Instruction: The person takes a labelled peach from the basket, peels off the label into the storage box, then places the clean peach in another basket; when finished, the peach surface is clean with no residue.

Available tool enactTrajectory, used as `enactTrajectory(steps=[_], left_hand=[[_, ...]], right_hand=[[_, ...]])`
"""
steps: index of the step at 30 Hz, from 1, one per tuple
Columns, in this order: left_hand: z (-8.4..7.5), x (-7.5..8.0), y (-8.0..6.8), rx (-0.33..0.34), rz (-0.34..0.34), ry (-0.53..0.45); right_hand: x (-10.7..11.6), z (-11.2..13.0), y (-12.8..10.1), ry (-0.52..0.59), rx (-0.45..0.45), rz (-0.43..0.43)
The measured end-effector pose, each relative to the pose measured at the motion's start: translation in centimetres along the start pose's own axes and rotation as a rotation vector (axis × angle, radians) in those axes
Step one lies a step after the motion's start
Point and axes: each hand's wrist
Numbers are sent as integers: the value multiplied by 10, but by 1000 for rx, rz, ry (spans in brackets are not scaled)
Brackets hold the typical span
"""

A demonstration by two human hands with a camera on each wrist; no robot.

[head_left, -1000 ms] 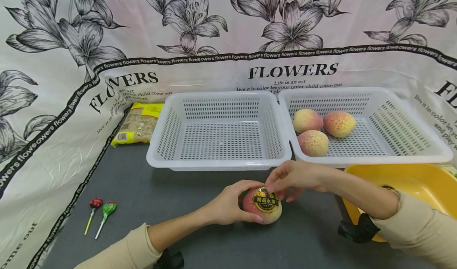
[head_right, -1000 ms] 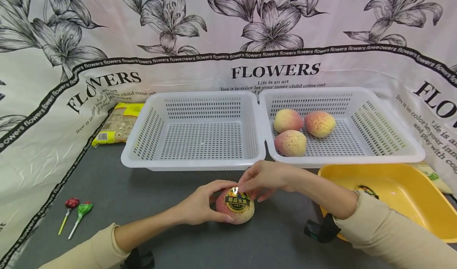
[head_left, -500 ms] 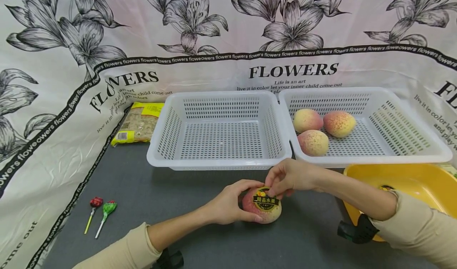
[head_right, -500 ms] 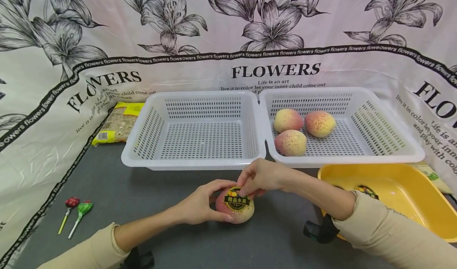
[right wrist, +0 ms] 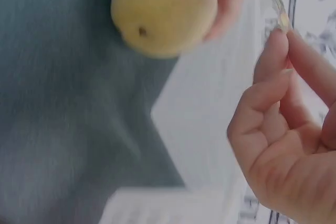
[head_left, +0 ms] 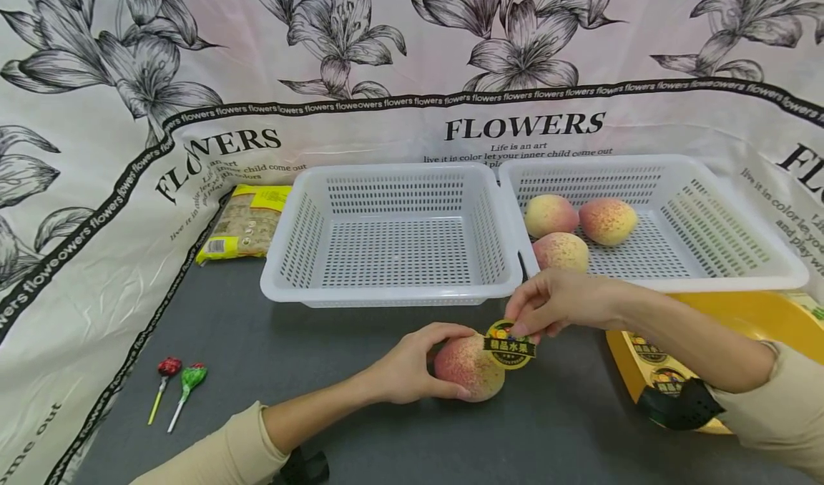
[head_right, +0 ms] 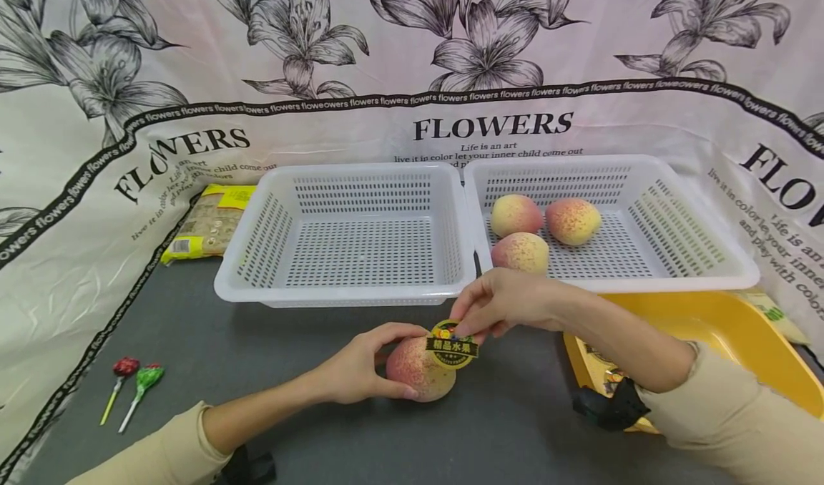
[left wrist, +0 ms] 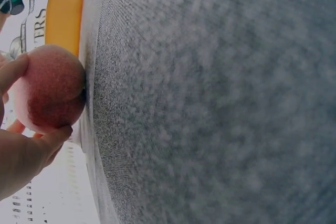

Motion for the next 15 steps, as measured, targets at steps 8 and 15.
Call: enactTrajectory(steps=[8,15], left_hand=[[0,-2,0,-2,2,-7],[-1,-2,-2,-2,-1,-3]], right_hand=[[50,-28,-47,-8,9,24],[95,-82,-101,54,5,15]])
Point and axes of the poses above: each hand's wrist, its own y-axis towards the middle knuckle, its own x-axis out of the back of the hand, z = x × y, and after that the axes turned 8 degrees about x, right-handed
